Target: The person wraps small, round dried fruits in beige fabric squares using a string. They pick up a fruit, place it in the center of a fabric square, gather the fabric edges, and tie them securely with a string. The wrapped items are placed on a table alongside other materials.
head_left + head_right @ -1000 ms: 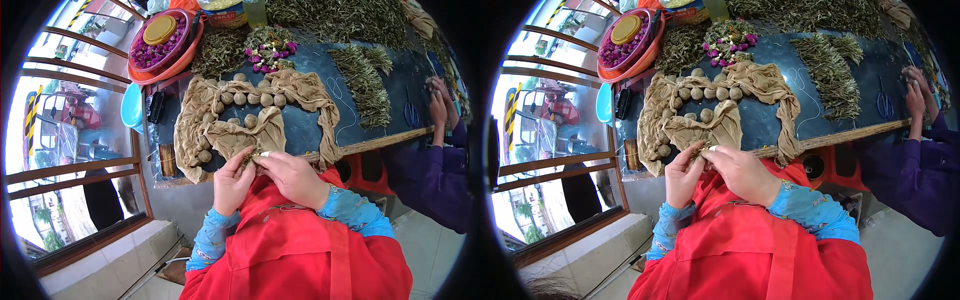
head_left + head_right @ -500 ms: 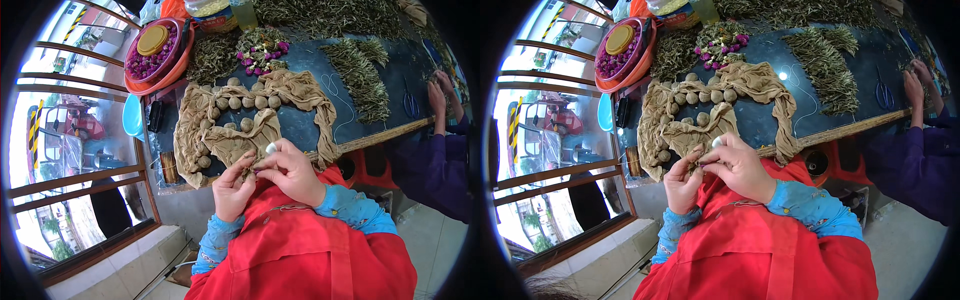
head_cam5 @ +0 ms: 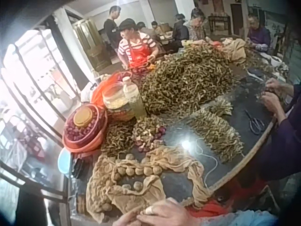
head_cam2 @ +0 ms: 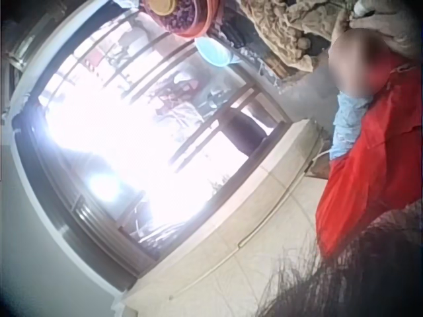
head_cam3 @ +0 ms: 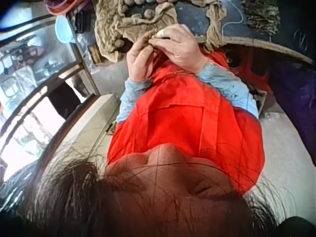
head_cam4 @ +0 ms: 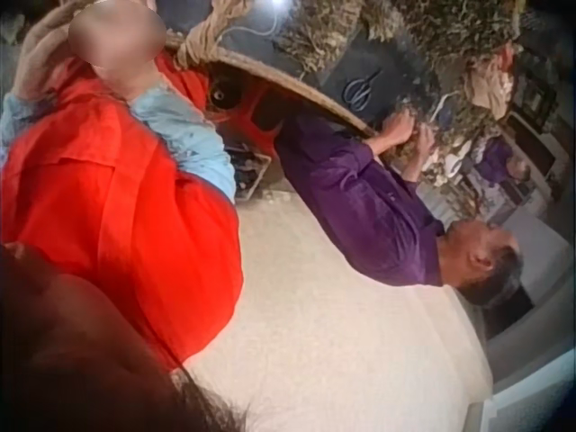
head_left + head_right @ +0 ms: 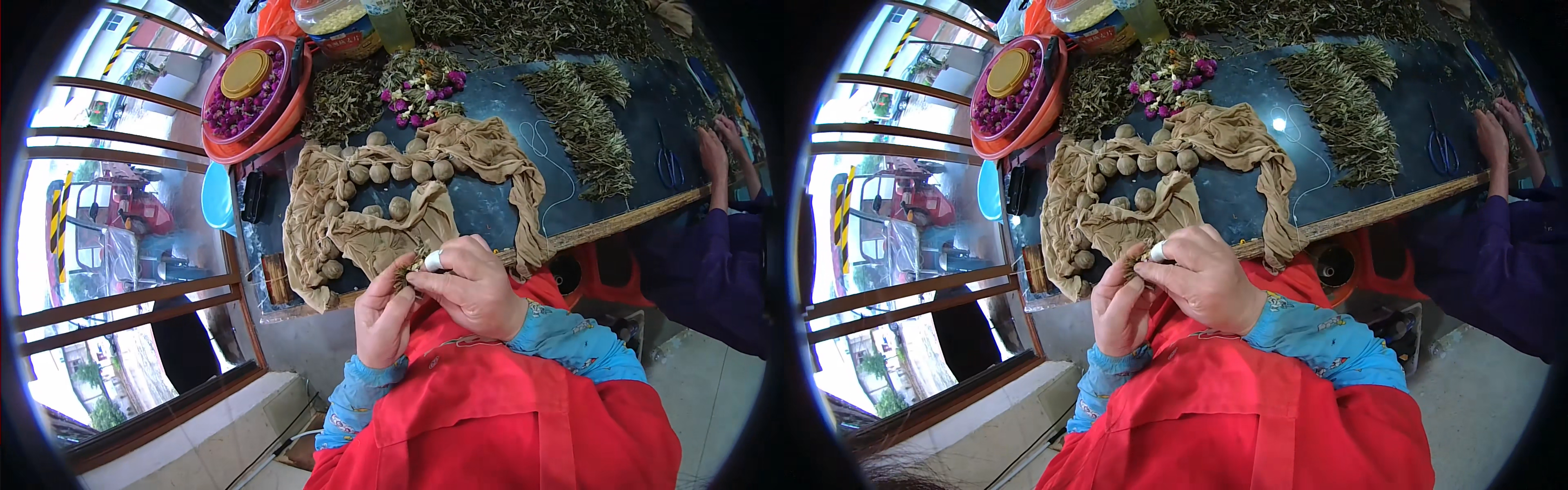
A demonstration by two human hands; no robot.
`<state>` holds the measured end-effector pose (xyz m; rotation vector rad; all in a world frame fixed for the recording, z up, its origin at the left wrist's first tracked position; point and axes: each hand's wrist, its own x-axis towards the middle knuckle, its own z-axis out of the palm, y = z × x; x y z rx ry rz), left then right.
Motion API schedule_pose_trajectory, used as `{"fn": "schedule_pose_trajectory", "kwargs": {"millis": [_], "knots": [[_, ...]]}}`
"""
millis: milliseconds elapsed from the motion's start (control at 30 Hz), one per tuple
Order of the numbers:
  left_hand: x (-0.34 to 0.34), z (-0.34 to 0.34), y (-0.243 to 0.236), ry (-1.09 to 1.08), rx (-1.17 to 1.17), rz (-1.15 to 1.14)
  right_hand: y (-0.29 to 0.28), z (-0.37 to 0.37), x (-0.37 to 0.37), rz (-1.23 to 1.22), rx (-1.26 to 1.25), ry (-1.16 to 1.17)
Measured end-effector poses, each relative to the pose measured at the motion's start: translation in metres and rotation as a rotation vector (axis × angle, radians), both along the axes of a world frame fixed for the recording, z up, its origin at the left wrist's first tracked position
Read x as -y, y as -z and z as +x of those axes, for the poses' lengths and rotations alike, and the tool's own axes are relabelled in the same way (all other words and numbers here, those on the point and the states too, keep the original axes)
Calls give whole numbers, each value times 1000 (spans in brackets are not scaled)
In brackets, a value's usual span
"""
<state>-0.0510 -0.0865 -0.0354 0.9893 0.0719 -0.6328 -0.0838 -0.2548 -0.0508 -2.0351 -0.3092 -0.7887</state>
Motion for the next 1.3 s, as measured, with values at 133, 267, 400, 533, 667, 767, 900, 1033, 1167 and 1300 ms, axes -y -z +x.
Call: {"fn": "schedule_pose_trajectory", "kwargs": {"millis": [133,267,400,533,667,767,900,1033,1167,1300], "knots": [[4,-4,-2,-17,82,93,4,-2,1,79,-59,-14],[-4,-3,6,8,81,98,-3,-2,5,236,-200,-88],[-2,1,5,67,302,127,-5,-9,1,1042,-614,-341],[-3,8,6,160,561,164,0,-10,2,1205,-767,-475],[-7,11,5,204,460,51,0,-11,-5,1165,-700,-384],[6,17,-10,108,-91,-245,1,-10,-6,580,-554,-203],[11,12,10,155,-224,-136,-12,-3,-4,-139,-139,-28],[13,-4,19,145,-143,-230,-12,-5,-4,-120,-119,-31],[6,-5,14,270,-80,-345,-9,-4,-2,-145,-108,-21],[-2,3,25,183,-198,-255,-17,-1,-6,-180,-140,-13]]}}
